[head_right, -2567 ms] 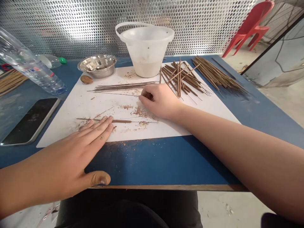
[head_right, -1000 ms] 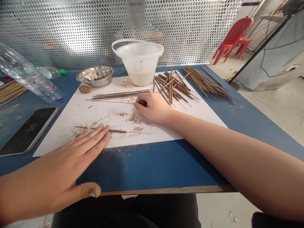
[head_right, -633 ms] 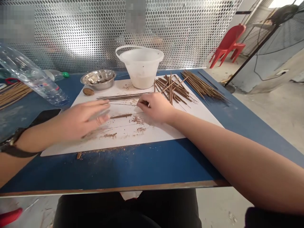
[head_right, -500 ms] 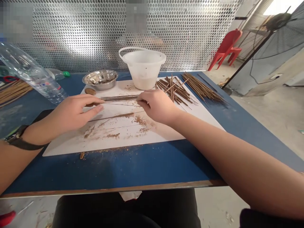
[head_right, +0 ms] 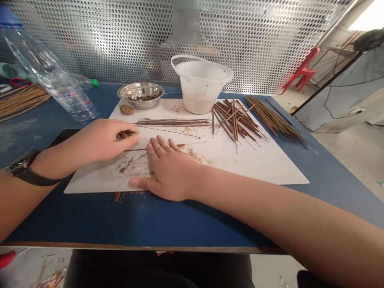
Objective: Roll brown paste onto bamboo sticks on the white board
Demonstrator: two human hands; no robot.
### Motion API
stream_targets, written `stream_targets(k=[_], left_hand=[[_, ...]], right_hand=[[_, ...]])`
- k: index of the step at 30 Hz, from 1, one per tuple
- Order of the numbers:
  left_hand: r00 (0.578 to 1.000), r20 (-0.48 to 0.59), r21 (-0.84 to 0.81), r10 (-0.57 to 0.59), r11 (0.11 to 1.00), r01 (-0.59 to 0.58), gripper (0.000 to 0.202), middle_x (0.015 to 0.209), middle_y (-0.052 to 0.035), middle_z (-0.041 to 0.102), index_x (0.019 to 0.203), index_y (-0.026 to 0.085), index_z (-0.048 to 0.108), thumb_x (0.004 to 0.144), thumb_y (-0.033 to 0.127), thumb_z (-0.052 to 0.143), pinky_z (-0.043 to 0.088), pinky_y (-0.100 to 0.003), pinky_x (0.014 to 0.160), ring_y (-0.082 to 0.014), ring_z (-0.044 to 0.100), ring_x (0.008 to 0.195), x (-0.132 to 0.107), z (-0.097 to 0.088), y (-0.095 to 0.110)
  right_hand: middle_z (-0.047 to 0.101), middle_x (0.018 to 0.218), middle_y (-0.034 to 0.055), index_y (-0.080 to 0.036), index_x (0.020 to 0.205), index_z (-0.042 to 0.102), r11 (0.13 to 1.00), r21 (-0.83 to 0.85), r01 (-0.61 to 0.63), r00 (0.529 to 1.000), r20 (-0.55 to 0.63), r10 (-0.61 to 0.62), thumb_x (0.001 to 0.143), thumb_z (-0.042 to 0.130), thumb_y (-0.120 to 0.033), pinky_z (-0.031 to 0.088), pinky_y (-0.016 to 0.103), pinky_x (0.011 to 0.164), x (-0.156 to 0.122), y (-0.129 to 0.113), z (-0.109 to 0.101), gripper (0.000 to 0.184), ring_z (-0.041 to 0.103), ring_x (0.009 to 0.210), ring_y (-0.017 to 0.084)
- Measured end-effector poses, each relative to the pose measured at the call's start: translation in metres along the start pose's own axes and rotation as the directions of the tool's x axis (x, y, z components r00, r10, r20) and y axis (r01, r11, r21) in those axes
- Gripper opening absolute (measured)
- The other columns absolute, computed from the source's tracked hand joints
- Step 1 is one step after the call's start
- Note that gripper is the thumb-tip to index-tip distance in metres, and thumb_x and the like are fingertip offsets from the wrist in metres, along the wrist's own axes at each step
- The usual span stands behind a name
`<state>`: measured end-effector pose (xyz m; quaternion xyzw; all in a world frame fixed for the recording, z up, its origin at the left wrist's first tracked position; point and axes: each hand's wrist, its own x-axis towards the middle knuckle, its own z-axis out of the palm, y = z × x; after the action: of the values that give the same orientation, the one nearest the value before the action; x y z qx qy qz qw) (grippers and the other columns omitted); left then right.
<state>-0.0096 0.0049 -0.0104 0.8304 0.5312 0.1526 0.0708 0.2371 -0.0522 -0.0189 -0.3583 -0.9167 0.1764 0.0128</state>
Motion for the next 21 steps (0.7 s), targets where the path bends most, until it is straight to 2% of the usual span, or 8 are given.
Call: stream_targets(k=[5, 11, 17, 21], left_hand=[[1.000, 0.002, 0.008, -0.021, 1.000, 0.021, 0.035, 0.095, -0.0067, 0.083, 0.107, 0.028, 0.086, 0.099, 0.053, 0.064, 0.056, -0.040, 0.079, -0.0291, 0.076, 0.086, -0.002, 0.001, -0.001], [1.000, -0.008, -0.027, -0.009, 1.000, 0.009, 0.037, 0.092, -0.0075, 0.081, 0.110, 0.029, 0.085, 0.101, 0.056, 0.061, 0.056, -0.039, 0.077, -0.0303, 0.076, 0.088, -0.003, 0.002, 0.001], [1.000, -0.014, -0.010, -0.016, 1.000, 0.016, 0.039, 0.092, -0.0059, 0.081, 0.106, 0.029, 0.084, 0.101, 0.060, 0.061, 0.057, -0.039, 0.078, -0.0296, 0.076, 0.088, -0.005, 0.002, 0.002], [1.000, -0.014, -0.012, -0.021, 1.000, 0.020, 0.040, 0.093, -0.0062, 0.081, 0.109, 0.031, 0.084, 0.101, 0.063, 0.060, 0.058, -0.042, 0.080, -0.0313, 0.076, 0.091, -0.006, 0.001, 0.002]], right_hand=[[0.005, 0.184, 0.0303, 0.008, 0.177, 0.017, 0.996, 0.062, -0.057, 0.996, 0.079, 0.052, 0.107, 0.028, -0.088, 0.011, 0.067, 0.143, -0.013, -0.015, 0.002, 0.119, 0.000, 0.174, 0.047], [0.008, 0.184, 0.0311, 0.009, 0.177, 0.015, 0.998, 0.030, -0.060, 0.998, 0.017, 0.060, 0.109, 0.037, -0.082, 0.007, 0.067, 0.142, 0.001, 0.001, 0.001, 0.116, 0.002, 0.174, 0.046], [0.011, 0.185, 0.0294, 0.006, 0.178, 0.017, 0.997, 0.072, -0.036, 0.999, 0.039, 0.033, 0.108, 0.036, -0.085, 0.012, 0.065, 0.143, -0.015, 0.001, 0.000, 0.116, 0.006, 0.174, 0.045], [0.014, 0.184, 0.0319, 0.009, 0.177, 0.020, 0.999, 0.037, -0.032, 0.999, 0.008, 0.032, 0.109, 0.035, -0.084, 0.013, 0.067, 0.142, -0.008, 0.007, 0.000, 0.116, 0.007, 0.174, 0.046]])
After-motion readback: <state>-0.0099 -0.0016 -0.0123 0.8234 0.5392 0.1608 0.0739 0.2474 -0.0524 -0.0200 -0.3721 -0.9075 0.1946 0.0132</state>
